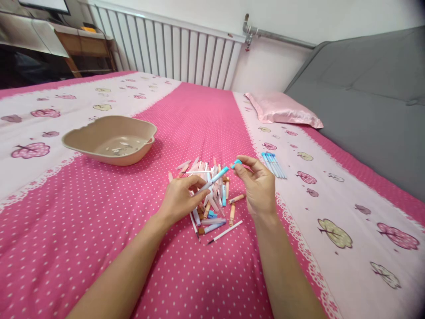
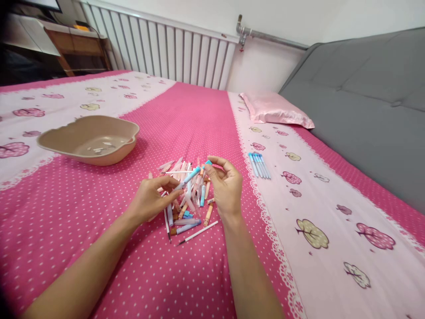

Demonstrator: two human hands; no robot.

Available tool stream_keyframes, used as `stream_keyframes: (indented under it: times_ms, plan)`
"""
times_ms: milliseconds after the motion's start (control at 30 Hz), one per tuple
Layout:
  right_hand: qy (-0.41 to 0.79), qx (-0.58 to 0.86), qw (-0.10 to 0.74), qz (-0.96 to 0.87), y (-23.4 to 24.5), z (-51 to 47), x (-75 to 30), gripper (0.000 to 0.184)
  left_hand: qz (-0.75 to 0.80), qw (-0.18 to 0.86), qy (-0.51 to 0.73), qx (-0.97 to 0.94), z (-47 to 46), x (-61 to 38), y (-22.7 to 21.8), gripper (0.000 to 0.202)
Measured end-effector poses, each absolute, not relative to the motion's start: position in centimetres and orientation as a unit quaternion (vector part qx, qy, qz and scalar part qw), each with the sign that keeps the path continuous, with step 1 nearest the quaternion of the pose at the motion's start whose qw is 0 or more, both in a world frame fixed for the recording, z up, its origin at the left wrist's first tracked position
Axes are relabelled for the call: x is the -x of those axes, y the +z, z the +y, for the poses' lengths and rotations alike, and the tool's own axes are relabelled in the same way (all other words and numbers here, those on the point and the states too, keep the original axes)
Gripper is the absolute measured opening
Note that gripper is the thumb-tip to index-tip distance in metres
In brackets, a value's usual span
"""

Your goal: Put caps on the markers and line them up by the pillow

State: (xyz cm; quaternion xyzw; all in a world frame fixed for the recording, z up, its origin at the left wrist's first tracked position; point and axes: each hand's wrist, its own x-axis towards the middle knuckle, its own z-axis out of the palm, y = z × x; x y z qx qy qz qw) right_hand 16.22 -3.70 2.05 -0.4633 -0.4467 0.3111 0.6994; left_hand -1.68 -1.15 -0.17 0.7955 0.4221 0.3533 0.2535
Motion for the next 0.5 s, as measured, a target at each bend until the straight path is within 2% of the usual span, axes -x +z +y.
stream_keyframes:
  times_ms: [500]
  plan:
    - [0.305,0.477,0.685,-0.459,1.96,-3.53,-15.94,0.021,0.418,0.256,0.353,-0.797,-1.18,1.57,-0.16,0.011]
